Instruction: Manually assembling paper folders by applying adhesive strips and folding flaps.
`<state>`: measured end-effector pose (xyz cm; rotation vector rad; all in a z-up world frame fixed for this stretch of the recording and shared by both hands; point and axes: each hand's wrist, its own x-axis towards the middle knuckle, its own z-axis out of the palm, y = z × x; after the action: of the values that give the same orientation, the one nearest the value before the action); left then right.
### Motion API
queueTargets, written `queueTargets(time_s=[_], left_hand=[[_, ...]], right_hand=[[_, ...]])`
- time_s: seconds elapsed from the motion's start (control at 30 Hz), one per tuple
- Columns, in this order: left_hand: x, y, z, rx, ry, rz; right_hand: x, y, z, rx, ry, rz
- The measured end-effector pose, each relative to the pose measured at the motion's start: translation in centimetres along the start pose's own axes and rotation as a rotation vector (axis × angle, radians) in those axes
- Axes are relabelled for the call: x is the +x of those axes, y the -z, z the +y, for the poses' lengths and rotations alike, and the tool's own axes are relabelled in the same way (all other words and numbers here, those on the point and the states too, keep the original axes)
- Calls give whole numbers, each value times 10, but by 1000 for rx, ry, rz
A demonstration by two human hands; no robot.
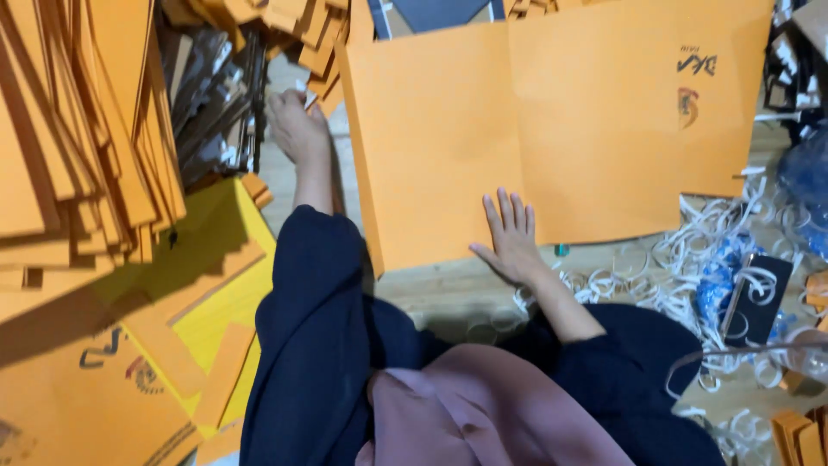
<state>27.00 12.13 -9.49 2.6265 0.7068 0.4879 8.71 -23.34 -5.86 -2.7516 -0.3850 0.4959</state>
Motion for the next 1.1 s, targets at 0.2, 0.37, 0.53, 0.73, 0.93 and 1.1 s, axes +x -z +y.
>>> queueTargets(time_s=[0.2,0.37,0.53,0.73,0.93,1.1], left_hand=[[37,0,-16,317,-281,267],[-25,181,43,-380,-435,241],[-90,280,63,-611,-482,-59],[-149,302,95,-503,-682,-698],[-212,243,88,-647,-519,-481],[-272,156,36,-965,106,-692]], right_hand=[[2,1,5,50,-17,-37],[-3,1,3,40,-14,-39],[-11,21,-13,113,141,303],[-66,107,-110,493,402,356],[-70,62,-95,1202,-47,280],[-63,17,-72,1868,-354,307]])
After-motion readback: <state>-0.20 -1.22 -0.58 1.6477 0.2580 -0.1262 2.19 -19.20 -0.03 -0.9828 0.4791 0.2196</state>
